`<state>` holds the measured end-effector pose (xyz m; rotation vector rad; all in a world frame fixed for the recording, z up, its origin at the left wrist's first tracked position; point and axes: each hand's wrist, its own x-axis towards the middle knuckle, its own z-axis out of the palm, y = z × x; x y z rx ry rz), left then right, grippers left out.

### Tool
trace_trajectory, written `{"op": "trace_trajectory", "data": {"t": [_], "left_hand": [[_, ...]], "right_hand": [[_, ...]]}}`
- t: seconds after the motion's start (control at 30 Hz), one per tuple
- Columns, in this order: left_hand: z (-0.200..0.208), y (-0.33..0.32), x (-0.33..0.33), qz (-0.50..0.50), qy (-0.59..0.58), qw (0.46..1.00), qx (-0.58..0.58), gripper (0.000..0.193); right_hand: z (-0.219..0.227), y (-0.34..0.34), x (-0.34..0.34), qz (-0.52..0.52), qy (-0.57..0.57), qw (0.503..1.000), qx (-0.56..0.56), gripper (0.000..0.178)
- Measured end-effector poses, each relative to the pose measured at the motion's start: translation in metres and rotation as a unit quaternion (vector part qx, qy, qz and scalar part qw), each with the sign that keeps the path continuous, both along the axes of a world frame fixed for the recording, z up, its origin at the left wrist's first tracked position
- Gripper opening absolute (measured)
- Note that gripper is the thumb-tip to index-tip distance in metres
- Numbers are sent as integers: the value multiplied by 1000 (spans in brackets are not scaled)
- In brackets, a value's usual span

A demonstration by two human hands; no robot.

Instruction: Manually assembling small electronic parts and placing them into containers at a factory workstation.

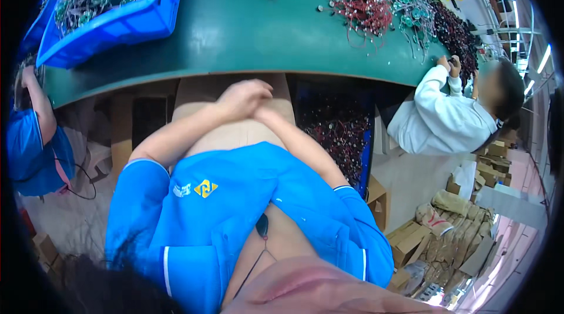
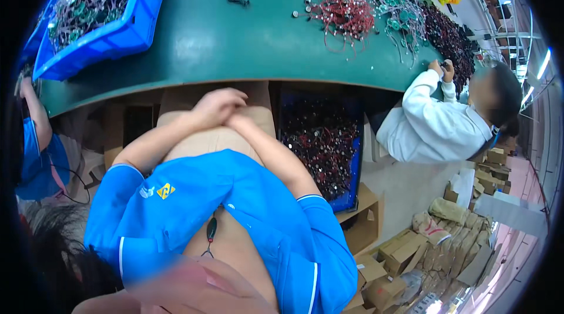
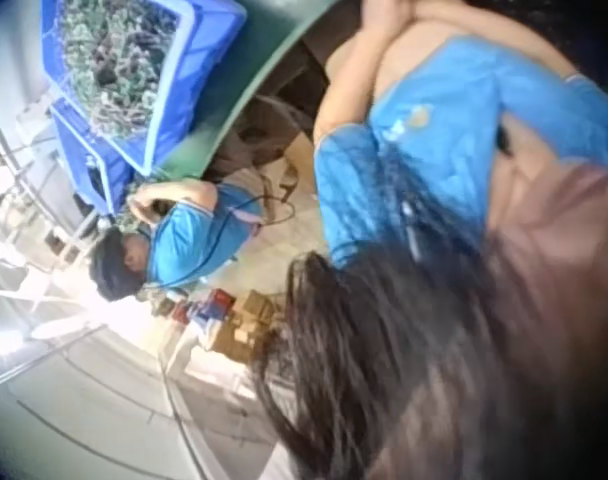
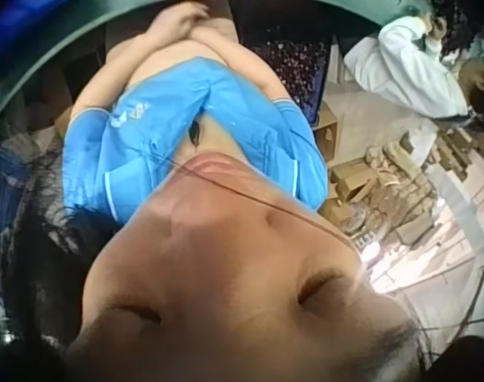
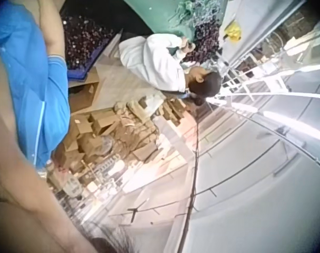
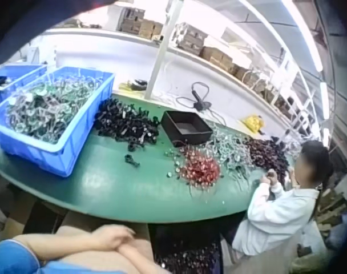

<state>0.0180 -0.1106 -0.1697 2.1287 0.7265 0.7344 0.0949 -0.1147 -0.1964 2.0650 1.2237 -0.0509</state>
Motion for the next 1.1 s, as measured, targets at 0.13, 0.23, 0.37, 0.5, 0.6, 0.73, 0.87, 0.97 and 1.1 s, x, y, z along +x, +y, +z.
{"op": "trace_trajectory", "data": {"t": [0.13,0.23,0.37,0.5,0.6,0.73,0.87,0.97,1.1], "left_hand": [[-44,-5,-28,99,92,957,-258,28],[-68,-12,-45,7,51,960,-276,32],[-78,-12,-44,22,68,970,-234,34],[-75,-27,-52,76,18,970,-232,28],[-62,-26,-56,121,-45,960,-249,25],[-41,-35,-54,128,2,961,-244,23],[-38,-29,-50,117,34,961,-248,23],[-32,-23,-45,114,49,960,-253,23],[-17,-13,-42,134,29,961,-240,24]], "right_hand": [[-48,-17,61,163,620,761,-104,38],[-24,-23,58,195,611,758,-115,34],[-18,-46,48,216,622,744,-112,35],[27,-63,33,226,701,674,-50,38],[48,-64,33,243,732,636,-15,40],[61,-68,39,128,753,633,-126,41],[48,-63,43,63,791,600,-99,42],[34,-58,49,23,807,583,-94,41],[25,-44,54,-28,816,567,-107,37]]}}
